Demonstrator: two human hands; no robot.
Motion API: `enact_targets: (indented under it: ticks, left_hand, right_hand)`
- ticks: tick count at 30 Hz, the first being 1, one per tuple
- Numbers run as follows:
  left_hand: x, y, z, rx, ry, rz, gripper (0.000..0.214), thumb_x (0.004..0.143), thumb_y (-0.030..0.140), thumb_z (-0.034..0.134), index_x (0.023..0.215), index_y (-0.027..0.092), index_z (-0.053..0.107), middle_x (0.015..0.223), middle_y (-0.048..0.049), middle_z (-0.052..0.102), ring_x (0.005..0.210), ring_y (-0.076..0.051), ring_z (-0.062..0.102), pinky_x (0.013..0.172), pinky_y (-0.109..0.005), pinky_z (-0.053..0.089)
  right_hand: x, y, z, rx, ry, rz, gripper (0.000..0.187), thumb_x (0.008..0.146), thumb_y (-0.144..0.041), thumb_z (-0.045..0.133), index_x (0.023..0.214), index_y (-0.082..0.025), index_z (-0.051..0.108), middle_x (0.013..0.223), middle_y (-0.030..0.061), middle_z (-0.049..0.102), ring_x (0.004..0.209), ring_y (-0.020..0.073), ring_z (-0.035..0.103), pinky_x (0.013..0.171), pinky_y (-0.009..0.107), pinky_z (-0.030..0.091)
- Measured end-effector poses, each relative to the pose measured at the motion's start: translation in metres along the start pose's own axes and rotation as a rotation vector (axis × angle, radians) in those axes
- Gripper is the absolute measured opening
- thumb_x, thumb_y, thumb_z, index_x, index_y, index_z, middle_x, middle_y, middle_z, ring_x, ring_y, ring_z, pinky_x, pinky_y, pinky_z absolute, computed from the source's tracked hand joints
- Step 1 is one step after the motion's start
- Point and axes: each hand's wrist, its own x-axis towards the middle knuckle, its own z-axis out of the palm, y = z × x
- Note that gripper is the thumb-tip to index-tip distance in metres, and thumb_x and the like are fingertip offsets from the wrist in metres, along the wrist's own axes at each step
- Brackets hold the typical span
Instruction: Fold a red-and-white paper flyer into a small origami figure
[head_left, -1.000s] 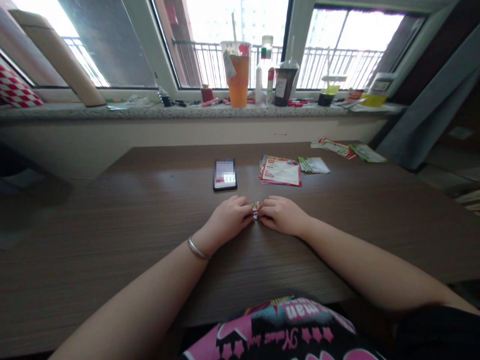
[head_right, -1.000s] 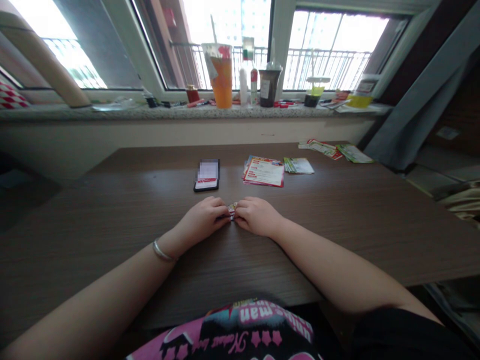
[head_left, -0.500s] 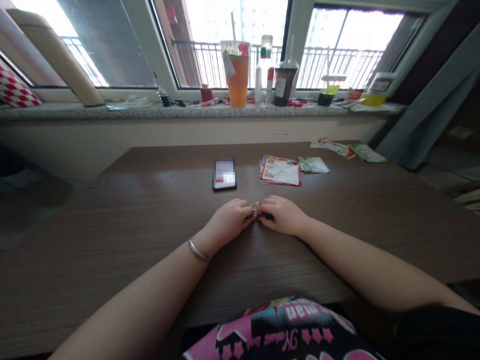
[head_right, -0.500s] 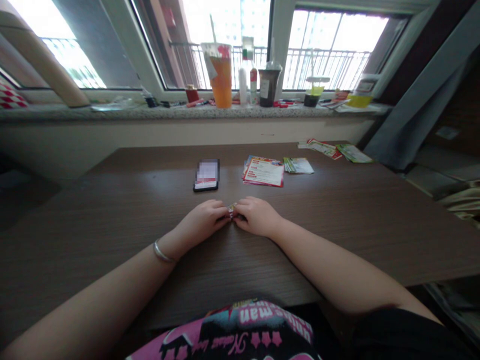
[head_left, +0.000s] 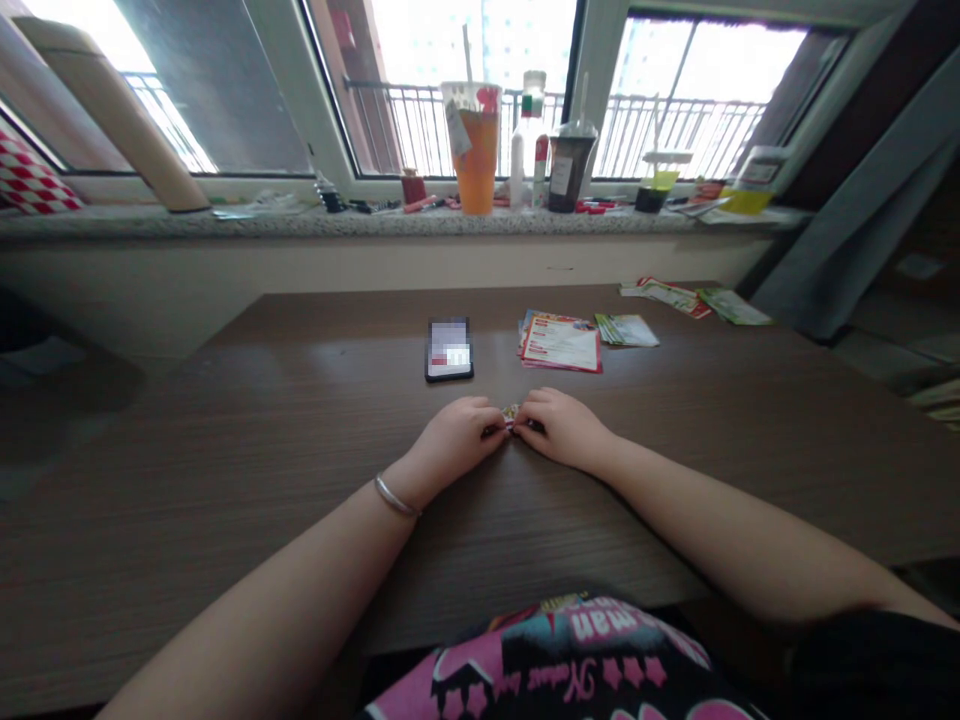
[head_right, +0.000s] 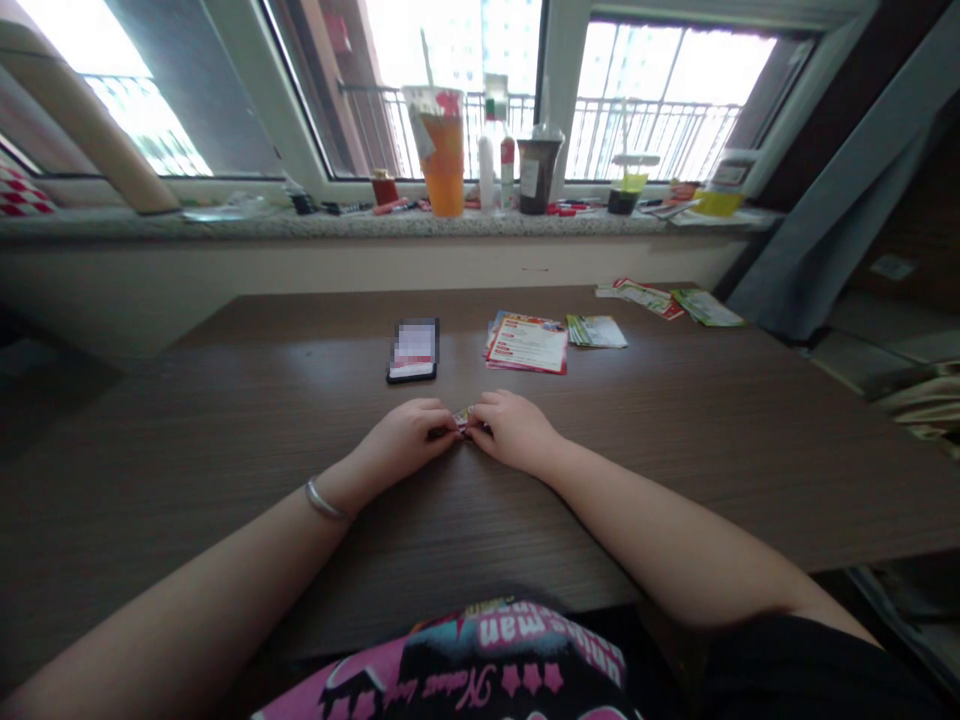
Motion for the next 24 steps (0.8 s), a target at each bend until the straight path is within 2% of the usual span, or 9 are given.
enact_targets:
  ticks: [14, 24]
  left_hand:
    - [-0.001, 0.0, 0.003, -0.063, 0.012, -0.124, 0.012, 0.085, 0.027, 0.059, 0.081, 0.019, 0.066, 0.081, -0.0038, 0.062, 0.079, -0.018, 0.057, 0.071, -0.027, 0.043]
    - [-0.002, 0.001, 0.001, -0.06, -0.013, -0.17, 0.015, 0.087, 0.029, 0.058, 0.083, 0.019, 0.068, 0.082, -0.0042, 0.062, 0.078, -0.017, 0.057, 0.069, -0.027, 0.043]
  right_hand:
    - [0.004, 0.005, 0.002, 0.068, -0.071, 0.148, 0.021, 0.089, -0.033, 0.057, 0.073, -0.018, 0.06, 0.079, 0.0038, 0.062, 0.08, 0.0174, 0.051, 0.074, 0.028, 0.036]
    - [0.003, 0.013, 0.004, 0.128, -0.088, 0.157, 0.023, 0.087, -0.035, 0.061, 0.073, -0.017, 0.062, 0.08, 0.0037, 0.063, 0.08, 0.0164, 0.053, 0.075, 0.028, 0.036]
